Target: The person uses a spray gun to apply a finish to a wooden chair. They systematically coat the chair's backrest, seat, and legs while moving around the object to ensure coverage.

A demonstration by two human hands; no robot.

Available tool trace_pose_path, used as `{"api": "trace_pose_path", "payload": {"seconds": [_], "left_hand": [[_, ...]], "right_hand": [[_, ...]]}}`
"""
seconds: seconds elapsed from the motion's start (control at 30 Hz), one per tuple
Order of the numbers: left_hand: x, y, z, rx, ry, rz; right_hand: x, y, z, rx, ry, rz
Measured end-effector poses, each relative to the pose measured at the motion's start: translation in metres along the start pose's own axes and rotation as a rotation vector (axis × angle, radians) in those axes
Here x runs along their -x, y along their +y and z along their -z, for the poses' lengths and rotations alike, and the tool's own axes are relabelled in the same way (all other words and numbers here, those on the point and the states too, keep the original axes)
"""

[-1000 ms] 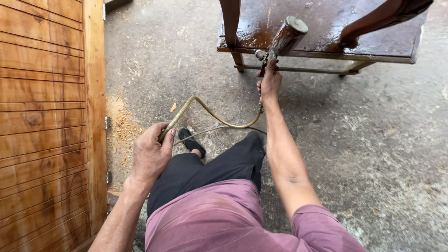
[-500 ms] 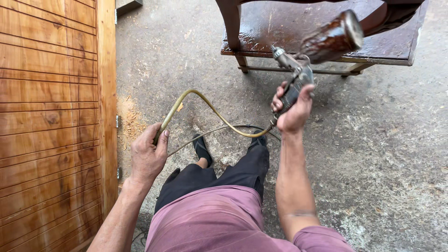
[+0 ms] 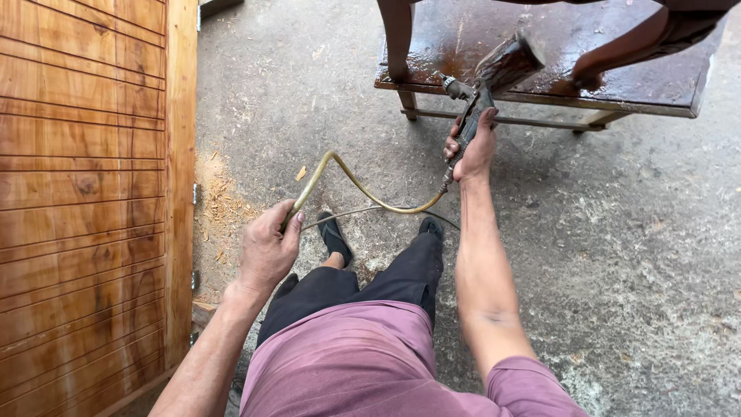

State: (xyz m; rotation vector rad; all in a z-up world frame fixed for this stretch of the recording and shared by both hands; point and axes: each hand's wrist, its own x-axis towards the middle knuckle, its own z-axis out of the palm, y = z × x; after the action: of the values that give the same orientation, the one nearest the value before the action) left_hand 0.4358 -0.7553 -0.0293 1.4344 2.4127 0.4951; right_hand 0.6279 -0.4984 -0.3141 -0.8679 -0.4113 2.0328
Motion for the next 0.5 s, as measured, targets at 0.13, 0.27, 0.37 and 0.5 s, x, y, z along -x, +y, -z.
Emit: {"api": "trace_pose_path", "payload": {"seconds": [0.13,0.27,0.37,0.5], "left_hand": [[0.001,-0.007,-0.010,-0.040,-0.064,0.088],[-0.002,-0.012,-0.028,0.039,-0.045,0.006],[-0.006,-0.011,-0.045,0.039,-0.048,0.020],[-0.015,-0.008,-0.055,0.041,-0.071,0.112]], "right_hand": [[-0.041,0.003,0.021,0.223,0.090,-0.081],[-0.078,-0.039,0.036,0.446,-0.010,-0.114],[-0.104,-0.088,0.043,0.389,-0.172,-0.107],[-0.132,-0.143,0.049,0.182,-0.355,-0.191]]}}
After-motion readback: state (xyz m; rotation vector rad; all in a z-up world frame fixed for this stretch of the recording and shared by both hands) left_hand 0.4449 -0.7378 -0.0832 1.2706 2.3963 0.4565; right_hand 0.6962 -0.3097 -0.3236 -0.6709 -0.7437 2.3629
